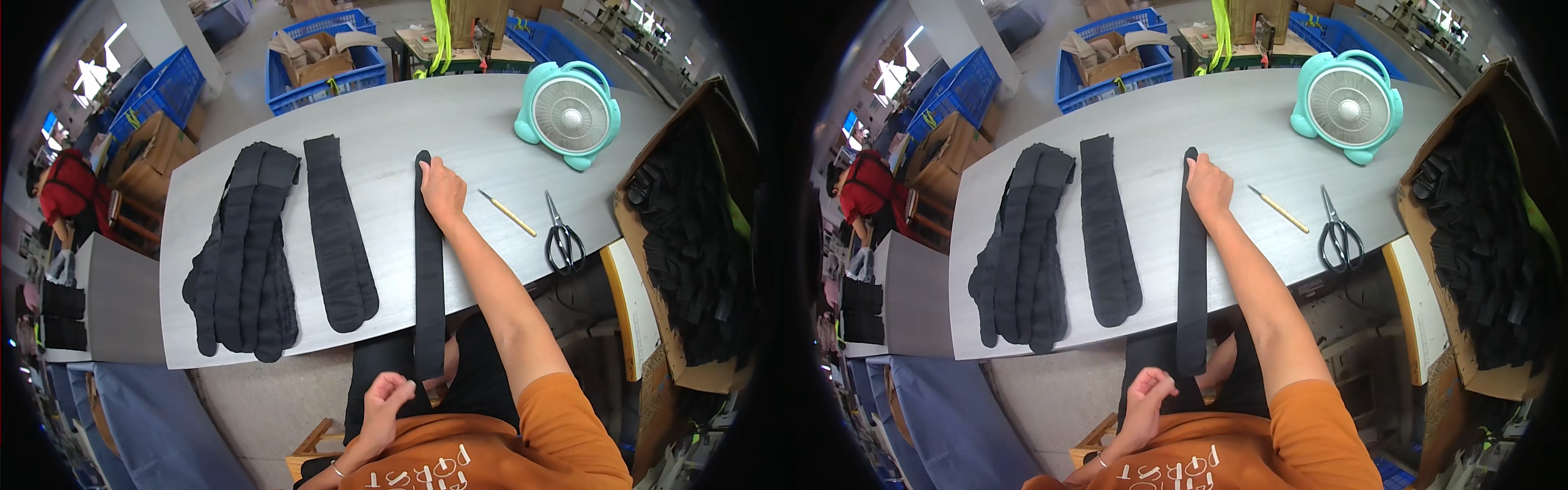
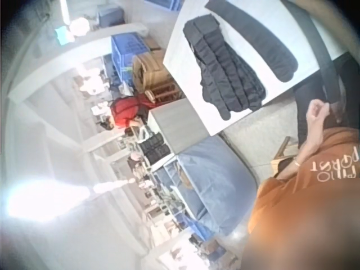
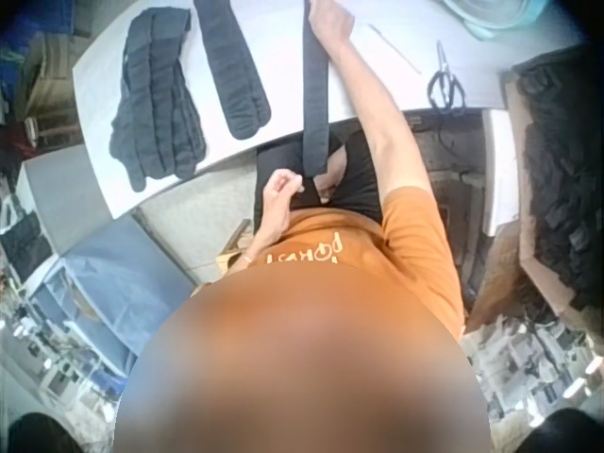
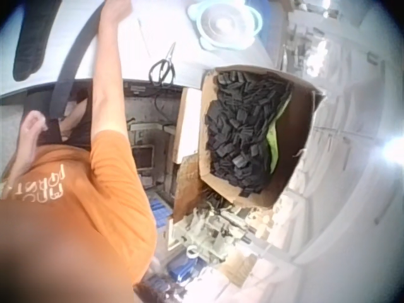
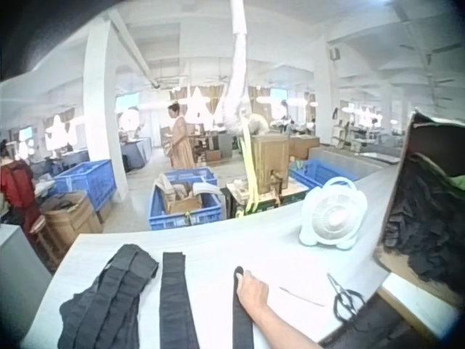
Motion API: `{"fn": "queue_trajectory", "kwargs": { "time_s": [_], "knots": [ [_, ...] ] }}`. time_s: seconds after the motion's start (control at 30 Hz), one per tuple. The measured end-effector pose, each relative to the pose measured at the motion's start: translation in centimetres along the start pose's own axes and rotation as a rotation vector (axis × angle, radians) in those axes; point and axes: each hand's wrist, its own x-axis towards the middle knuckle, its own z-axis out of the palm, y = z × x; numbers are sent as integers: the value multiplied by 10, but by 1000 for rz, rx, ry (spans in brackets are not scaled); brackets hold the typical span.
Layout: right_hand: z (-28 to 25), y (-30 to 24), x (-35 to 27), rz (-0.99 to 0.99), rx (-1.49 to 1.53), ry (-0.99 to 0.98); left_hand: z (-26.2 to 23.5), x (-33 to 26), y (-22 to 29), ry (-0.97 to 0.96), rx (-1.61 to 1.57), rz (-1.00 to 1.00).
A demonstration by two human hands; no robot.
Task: Assembling black fabric straps by inserting padding and using a pencil to adjust the corners.
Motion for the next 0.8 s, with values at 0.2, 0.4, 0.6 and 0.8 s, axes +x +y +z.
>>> {"fn": "queue_trajectory", "kwargs": {
  "time_s": [0.2, 0.4, 0.6, 0.8],
  "knots": [
    [-6, -4, -8, -6, 22, -16, 15, 35, -1, -161, -184, 91],
    [-12, -6, -14, 18, 15, -57, -9, 21, -5, -194, -148, 8],
    [-13, -4, -10, -24, 73, -37, 6, 38, 4, -181, -67, -116],
    [-61, 6, -38, 58, 287, -266, 25, 51, 20, -271, -215, -179]
  ]
}}
